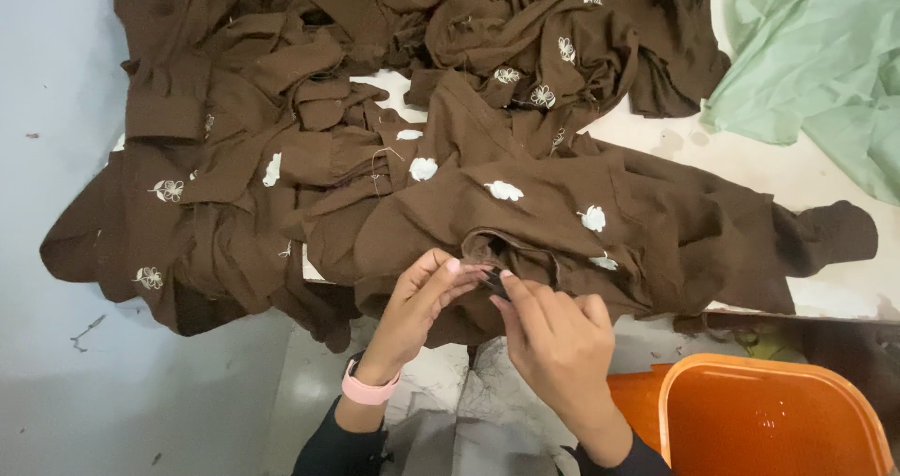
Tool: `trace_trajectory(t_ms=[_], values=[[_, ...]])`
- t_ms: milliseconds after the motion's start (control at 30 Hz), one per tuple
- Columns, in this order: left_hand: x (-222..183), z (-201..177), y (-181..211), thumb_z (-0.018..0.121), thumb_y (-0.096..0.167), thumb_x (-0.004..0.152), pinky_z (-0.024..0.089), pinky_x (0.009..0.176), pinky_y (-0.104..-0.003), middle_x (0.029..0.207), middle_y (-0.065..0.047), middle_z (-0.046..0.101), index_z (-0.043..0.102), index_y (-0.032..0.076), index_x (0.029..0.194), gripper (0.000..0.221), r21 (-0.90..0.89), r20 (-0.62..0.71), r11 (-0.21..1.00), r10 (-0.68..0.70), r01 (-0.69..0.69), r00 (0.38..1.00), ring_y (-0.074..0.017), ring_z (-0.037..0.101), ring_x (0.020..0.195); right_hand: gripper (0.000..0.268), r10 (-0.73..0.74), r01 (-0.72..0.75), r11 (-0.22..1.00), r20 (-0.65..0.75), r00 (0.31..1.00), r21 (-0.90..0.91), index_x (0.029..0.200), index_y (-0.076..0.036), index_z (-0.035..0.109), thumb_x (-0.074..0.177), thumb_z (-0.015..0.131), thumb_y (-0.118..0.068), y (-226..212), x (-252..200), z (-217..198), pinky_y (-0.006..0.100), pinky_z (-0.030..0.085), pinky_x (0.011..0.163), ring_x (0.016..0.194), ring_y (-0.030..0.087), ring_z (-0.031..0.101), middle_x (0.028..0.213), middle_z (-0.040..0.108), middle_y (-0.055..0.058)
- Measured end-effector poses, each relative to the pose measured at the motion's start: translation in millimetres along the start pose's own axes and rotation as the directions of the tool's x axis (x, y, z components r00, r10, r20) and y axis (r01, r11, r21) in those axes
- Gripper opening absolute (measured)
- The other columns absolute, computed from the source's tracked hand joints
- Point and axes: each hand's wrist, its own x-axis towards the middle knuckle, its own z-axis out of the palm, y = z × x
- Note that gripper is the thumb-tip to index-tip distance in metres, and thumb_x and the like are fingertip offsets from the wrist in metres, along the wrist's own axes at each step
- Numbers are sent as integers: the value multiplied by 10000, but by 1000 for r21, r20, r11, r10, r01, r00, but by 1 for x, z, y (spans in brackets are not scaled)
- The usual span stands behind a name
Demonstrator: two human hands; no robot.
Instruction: Trimming loose threads from brown garments using a thread clipper at a workstation.
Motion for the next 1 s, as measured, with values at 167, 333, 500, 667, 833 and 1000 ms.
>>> trace_trajectory(t_ms=[167,333,500,667,833,1000], values=[[-1,-3,-5,446,176,863,467,844,-288,856,-82,602,468,70,750,157,-52,-1,998,34,-34,999,-135,575,853,108,-119,110,980,-45,992,-166,877,-114,610,848,570,-210,-7,11,7,258,224,471,469,112,366,710,565,-38],[-6,-2,6,455,204,858,482,853,-279,768,-42,565,510,60,790,169,19,24,999,48,-48,999,-103,557,794,43,-181,146,958,-125,975,-249,820,-132,618,829,581,-112,-12,17,13,243,203,461,435,105,295,649,551,-60],[-5,-4,1,465,209,847,480,825,-268,856,-75,616,517,59,792,168,22,-18,999,29,-29,999,-135,589,854,53,-143,120,978,-126,982,-172,828,-115,603,833,589,-167,-11,11,15,259,206,465,432,119,324,647,566,-48],[-1,5,1,556,157,786,493,718,-237,760,-62,617,462,93,775,114,180,-233,982,95,-53,968,-144,639,732,190,366,-367,855,76,928,365,921,-97,561,773,618,-202,0,-9,16,249,271,596,436,80,341,758,604,-44],[2,17,5,592,109,764,478,662,-197,742,-77,639,384,100,775,209,230,-293,968,171,-104,941,-134,657,717,97,553,-628,293,408,726,721,825,-42,608,729,617,-48,5,-5,16,220,501,730,809,125,607,857,649,60],[0,16,-3,601,94,768,500,665,-221,735,-103,649,369,76,832,241,194,-244,971,187,-141,952,-136,643,697,116,490,-517,520,258,832,680,790,-93,662,680,670,-61,3,3,24,228,427,651,645,142,583,727,653,21]])
